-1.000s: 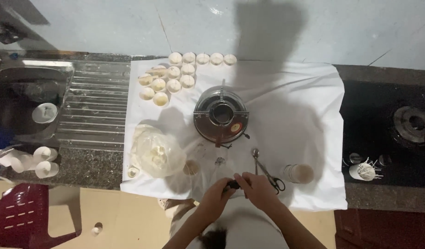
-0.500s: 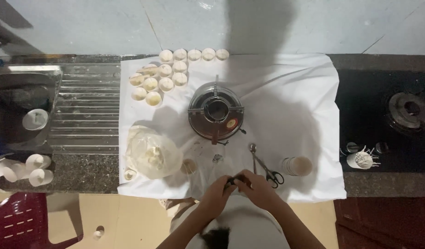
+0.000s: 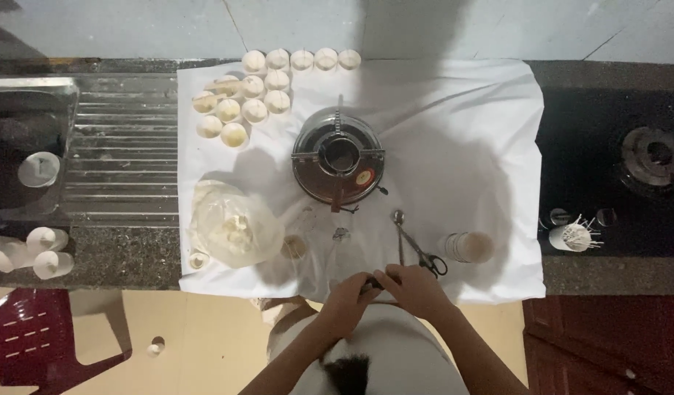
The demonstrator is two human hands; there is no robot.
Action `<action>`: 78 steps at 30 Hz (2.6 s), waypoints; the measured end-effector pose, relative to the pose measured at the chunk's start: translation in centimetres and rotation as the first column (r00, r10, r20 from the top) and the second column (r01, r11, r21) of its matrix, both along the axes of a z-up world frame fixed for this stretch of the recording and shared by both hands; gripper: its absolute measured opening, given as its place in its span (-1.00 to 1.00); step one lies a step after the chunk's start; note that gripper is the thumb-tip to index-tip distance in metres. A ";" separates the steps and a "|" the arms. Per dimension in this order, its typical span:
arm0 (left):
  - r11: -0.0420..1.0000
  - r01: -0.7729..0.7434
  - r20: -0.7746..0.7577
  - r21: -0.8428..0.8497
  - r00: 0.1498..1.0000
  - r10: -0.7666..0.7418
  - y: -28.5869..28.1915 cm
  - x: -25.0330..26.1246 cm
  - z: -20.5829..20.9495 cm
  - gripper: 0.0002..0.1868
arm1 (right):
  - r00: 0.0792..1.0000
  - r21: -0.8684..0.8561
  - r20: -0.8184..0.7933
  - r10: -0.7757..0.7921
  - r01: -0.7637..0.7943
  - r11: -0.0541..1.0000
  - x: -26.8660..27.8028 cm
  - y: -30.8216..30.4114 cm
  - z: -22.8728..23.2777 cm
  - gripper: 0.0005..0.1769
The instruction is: Preparing candle molds by inserting wicks and managing a wax melting pot on a burner.
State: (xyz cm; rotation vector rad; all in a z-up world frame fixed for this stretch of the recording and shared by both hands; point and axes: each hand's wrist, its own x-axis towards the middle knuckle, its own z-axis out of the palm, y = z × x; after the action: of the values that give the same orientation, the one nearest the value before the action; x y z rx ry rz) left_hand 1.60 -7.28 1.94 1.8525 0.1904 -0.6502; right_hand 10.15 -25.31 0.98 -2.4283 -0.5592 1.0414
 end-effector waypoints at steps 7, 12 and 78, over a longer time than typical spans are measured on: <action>0.999 -0.035 0.055 0.029 0.998 0.034 -0.2 -0.2 0.2 -0.67 | 0.993 0.127 -0.097 -0.068 0.080 0.989 0.0 -0.1 0.9 -0.63; 0.999 0.028 0.050 0.045 0.998 -0.031 -0.1 0.1 0.0 -0.70 | 0.998 0.039 0.010 -0.065 0.064 0.997 -0.7 -0.1 -0.9 -0.48; 0.912 -0.389 -0.260 -0.131 0.901 0.347 7.2 -6.0 -6.6 -0.63 | 0.279 0.145 0.924 -0.261 0.375 0.916 2.8 -11.4 -1.2 -0.80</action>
State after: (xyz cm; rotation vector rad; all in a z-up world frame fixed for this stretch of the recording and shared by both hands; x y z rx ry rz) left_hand -4.38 -0.04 -4.61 1.5075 0.6046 -0.5919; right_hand 12.97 -36.76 -0.21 -2.8671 -0.2714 -0.6831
